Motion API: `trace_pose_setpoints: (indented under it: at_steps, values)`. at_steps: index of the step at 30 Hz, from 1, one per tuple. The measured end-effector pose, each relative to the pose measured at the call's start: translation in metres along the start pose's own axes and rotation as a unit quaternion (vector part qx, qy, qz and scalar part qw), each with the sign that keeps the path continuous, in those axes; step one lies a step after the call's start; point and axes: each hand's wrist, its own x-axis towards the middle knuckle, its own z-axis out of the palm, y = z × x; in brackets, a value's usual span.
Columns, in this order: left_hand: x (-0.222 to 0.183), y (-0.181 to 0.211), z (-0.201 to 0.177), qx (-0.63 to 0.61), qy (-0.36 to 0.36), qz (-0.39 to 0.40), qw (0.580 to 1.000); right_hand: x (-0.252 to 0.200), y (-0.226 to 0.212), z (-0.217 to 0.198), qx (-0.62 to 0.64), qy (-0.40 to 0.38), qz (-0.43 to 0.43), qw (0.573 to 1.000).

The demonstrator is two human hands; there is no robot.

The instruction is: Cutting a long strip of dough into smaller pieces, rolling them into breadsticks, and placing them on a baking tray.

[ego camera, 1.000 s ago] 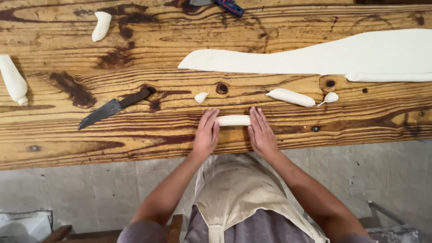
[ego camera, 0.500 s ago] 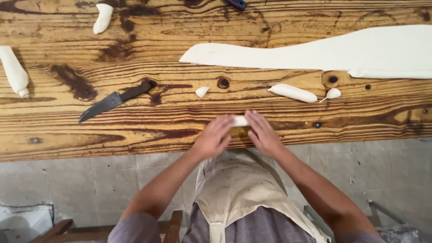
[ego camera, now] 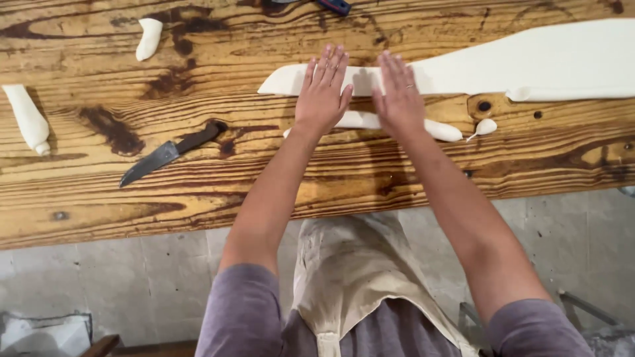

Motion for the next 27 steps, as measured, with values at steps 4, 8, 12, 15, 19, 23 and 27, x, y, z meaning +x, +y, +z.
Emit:
trace_pose_setpoints:
  at_steps: [4,8,12,15,19,23,27]
  values:
    - [-0.040,0.012,0.061,-0.016,-0.001,0.070,0.997,-0.054,0.045,-0.014,0.009,0.007,0.070,0.997]
    - [-0.086,0.040,0.092,-0.025,0.070,0.063,0.995,-0.136,0.114,0.008,-0.010,-0.018,0.079,0.997]
    - [-0.063,0.105,0.073,-0.097,0.098,0.069,0.988,-0.162,0.143,0.014,0.022,0.082,0.024,0.996]
    - [-0.014,0.141,0.078,-0.078,-0.016,0.097,0.992,-0.158,0.164,0.023,0.051,0.100,-0.013,0.994]
    - [0.028,0.155,0.122,-0.071,-0.001,0.120,0.990,-0.158,0.184,0.022,0.115,0.081,-0.020,0.990]
    - [-0.040,0.171,0.088,-0.192,0.040,0.124,0.973,-0.202,0.180,0.007,0.163,0.032,0.009,0.986]
    - [-0.112,0.212,0.132,-0.305,0.103,0.065,0.945,-0.249,0.158,0.019,0.227,0.043,-0.046,0.972]
